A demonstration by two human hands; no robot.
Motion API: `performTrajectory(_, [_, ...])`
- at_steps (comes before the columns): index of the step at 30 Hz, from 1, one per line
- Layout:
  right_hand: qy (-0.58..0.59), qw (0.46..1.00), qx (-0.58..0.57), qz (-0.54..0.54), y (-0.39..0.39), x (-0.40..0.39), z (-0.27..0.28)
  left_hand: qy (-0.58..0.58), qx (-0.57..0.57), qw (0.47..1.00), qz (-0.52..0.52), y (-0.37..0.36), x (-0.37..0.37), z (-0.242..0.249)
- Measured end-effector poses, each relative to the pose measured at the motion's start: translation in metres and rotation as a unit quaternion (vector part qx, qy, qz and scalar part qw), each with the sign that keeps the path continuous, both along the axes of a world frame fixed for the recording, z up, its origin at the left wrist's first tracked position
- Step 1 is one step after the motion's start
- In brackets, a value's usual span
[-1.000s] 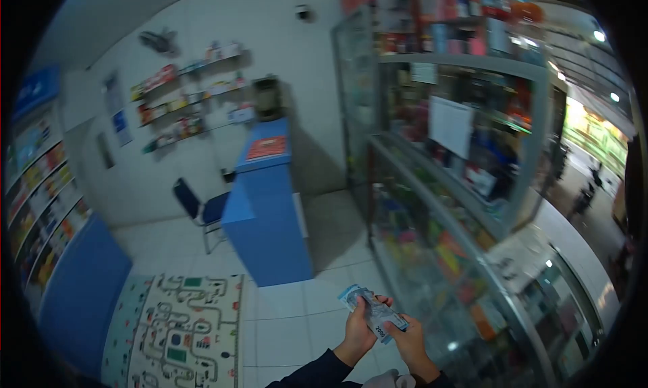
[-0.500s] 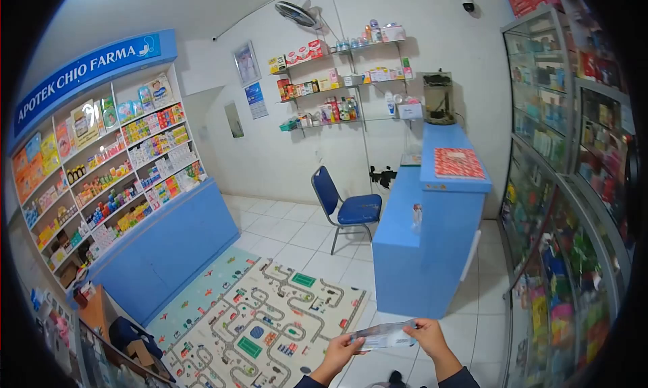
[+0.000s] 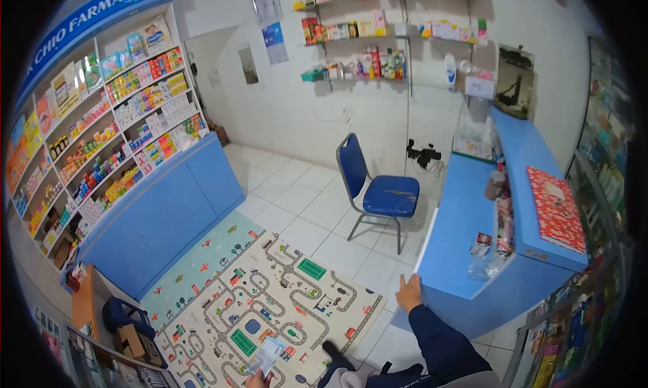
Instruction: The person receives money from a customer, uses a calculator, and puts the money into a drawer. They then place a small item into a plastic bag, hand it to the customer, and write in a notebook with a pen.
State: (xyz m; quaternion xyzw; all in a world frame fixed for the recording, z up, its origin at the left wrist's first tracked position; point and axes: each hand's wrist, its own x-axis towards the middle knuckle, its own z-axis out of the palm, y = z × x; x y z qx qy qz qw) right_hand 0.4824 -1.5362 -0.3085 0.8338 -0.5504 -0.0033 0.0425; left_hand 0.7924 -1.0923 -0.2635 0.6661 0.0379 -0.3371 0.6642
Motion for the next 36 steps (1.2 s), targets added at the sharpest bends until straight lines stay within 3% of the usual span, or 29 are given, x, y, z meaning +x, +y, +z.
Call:
performTrajectory(1, [0.068, 0.997, -0.024, -0.024, -0.025, 0.003, -0.03, 0.011, 0.024, 0.997, 0.066, -0.008, 0.017, -0.006])
performTrajectory(2, [0.137, 0.988, -0.048, -0.051, -0.039, 0.011, -0.051, 0.01, 0.037, 0.997, 0.061, -0.023, 0.032, -0.004])
performTrajectory(4, [0.142, 0.985, 0.011, -0.096, -0.042, 0.032, -0.02, 0.06, 0.133, 0.989, 0.008, -0.079, 0.069, 0.004])
performTrajectory(5, [0.05, 0.99, 0.065, -0.117, -0.032, 0.039, 0.013, -0.017, 0.035, 0.999, -0.004, -0.101, 0.097, -0.031])
performTrajectory(6, [-0.037, 0.983, 0.115, -0.135, -0.034, 0.043, 0.029, -0.013, 0.041, 0.999, -0.018, -0.142, 0.118, -0.032])
performTrajectory(7, [-0.059, 0.988, 0.077, -0.121, -0.038, 0.043, 0.014, -0.003, 0.007, 1.0, -0.021, -0.185, 0.139, -0.032])
performTrajectory(10, [-0.146, 0.978, 0.093, -0.119, -0.053, 0.056, 0.021, -0.012, -0.018, 0.994, -0.106, -0.333, 0.164, 0.032])
performTrajectory(12, [-0.179, 0.97, 0.091, -0.138, -0.06, 0.074, 0.019, -0.042, -0.04, 0.978, -0.2, -0.419, 0.171, 0.04])
performTrajectory(14, [-0.221, 0.964, 0.099, -0.114, -0.071, 0.1, 0.021, -0.043, -0.082, 0.949, -0.301, -0.499, 0.16, 0.054])
performTrajectory(18, [-0.241, 0.963, 0.099, -0.072, -0.093, 0.147, 0.004, -0.023, -0.101, 0.911, -0.399, -0.614, 0.109, 0.055])
performTrajectory(20, [-0.325, 0.936, 0.136, -0.015, -0.113, 0.161, 0.014, 0.03, -0.111, 0.912, -0.393, -0.651, 0.077, 0.047])
performTrajectory(24, [-0.394, 0.904, 0.149, -0.073, -0.177, 0.154, 0.004, 0.105, -0.086, 0.9, -0.415, -0.704, 0.037, 0.014])
performTrajectory(26, [-0.374, 0.914, 0.123, -0.097, -0.219, 0.136, 0.0, 0.114, -0.038, 0.903, -0.414, -0.724, 0.019, 0.004])
performTrajectory(28, [-0.621, 0.703, 0.235, -0.255, -0.267, 0.122, -0.019, 0.116, -0.038, 0.905, -0.407, -0.745, -0.001, -0.003])
performTrajectory(29, [-0.736, 0.548, 0.276, -0.286, -0.287, 0.114, -0.038, 0.118, -0.036, 0.904, -0.409, -0.757, -0.011, -0.011])
performTrajectory(30, [-0.735, 0.547, 0.276, -0.289, -0.301, 0.109, -0.038, 0.09, -0.03, 0.902, -0.421, -0.768, -0.021, -0.022])
performTrajectory(32, [-0.783, 0.467, 0.284, -0.298, -0.324, 0.104, -0.035, 0.063, -0.016, 0.899, -0.433, -0.781, -0.04, -0.042])
performTrajectory(34, [-0.78, 0.467, 0.264, -0.322, -0.344, 0.099, -0.043, 0.08, -0.03, 0.909, -0.408, -0.794, -0.058, -0.054])
performTrajectory(36, [-0.802, 0.334, 0.18, -0.461, -0.37, 0.09, -0.053, 0.045, -0.02, 0.918, -0.392, -0.813, -0.068, -0.065])
